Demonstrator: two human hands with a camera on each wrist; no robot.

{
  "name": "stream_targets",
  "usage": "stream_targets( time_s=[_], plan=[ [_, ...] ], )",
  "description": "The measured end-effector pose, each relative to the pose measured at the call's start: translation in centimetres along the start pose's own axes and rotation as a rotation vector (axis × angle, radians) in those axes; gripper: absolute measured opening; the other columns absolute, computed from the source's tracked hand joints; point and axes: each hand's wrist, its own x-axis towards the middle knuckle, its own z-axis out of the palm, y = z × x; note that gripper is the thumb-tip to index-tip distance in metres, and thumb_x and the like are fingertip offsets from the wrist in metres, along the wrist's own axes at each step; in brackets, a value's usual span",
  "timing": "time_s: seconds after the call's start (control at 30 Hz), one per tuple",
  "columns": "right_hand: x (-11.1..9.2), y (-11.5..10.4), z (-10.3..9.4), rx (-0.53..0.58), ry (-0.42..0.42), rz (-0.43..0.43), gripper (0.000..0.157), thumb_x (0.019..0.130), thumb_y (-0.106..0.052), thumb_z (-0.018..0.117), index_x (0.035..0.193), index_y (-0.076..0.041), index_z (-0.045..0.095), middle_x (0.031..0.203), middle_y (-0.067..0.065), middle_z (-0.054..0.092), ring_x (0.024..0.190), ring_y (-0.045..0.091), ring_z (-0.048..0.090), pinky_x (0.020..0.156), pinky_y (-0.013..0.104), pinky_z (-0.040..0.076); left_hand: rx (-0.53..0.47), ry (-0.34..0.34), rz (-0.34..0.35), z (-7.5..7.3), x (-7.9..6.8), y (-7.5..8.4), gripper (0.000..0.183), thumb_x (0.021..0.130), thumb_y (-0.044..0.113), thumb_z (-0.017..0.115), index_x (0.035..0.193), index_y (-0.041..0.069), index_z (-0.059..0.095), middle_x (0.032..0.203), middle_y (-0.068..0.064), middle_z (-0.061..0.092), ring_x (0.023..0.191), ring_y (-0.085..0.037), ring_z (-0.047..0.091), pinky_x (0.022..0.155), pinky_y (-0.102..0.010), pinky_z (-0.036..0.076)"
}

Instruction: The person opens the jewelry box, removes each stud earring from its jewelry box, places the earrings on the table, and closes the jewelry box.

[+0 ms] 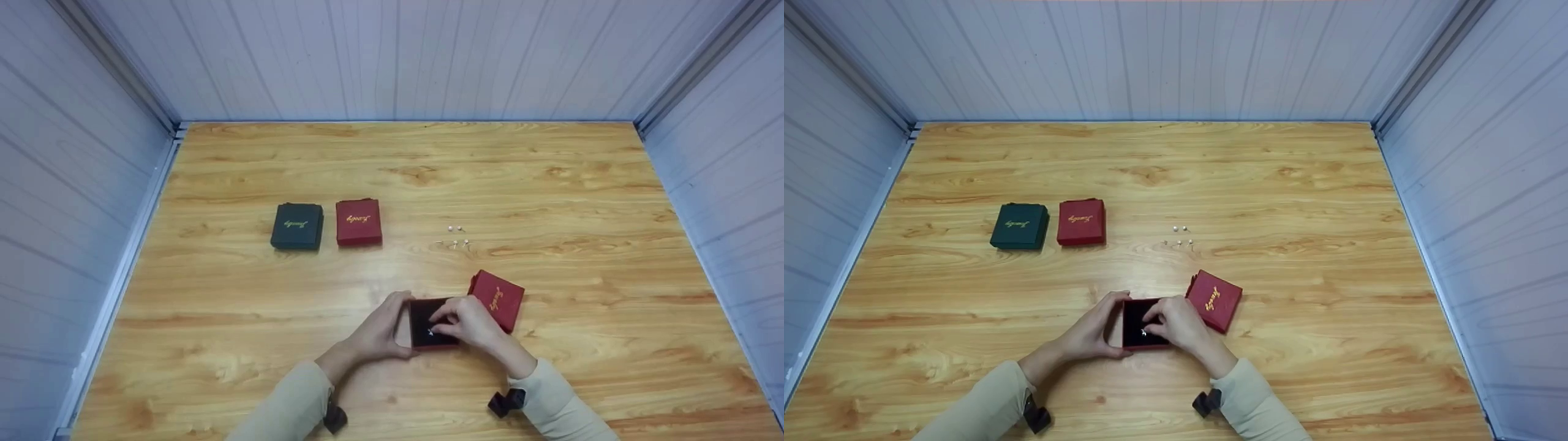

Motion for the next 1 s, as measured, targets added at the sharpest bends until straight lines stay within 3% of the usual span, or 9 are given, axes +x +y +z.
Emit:
stream_targets(
  time_s=[0.17,0.47,1.0],
  plan=[
    [-0.08,0.06,0.25,-0.040,0.023,-0.038,0.009,0.068,-0.015,0.076,0.075,-0.011,0.072,0.060,-0.008,0.053,0.054,0.005,0.045,0.049,0.017,0.037,-0.015,-0.009,-0.014,-0.01,-0.03,0.11,0.092,0.058,0.035,0.079,0.127,0.002,0.029,0.124,-0.008,0.037,0.111,-0.015,0.039,0.096,-0.031,0.033],
    [-0.23,-0.35,0.47,-0.095,0.034,-0.024,0.005,0.068,-0.016,0.075,0.073,-0.014,0.073,0.063,-0.008,0.055,0.061,0.006,0.050,0.053,0.020,0.041,-0.015,-0.007,-0.013,-0.02,0.01,0.05,0.092,0.057,0.034,0.079,0.127,0.002,0.030,0.123,-0.008,0.038,0.112,-0.016,0.039,0.098,-0.031,0.032],
    [-0.28,-0.53,0.67,-0.112,0.045,-0.018,0.006,0.067,-0.017,0.076,0.071,-0.015,0.072,0.061,-0.009,0.053,0.058,0.004,0.047,0.050,0.018,0.039,-0.009,-0.003,-0.010,0.01,-0.06,0.04,0.092,0.056,0.035,0.080,0.126,0.002,0.030,0.125,-0.011,0.037,0.114,-0.018,0.038,0.099,-0.032,0.031]
  ],
)
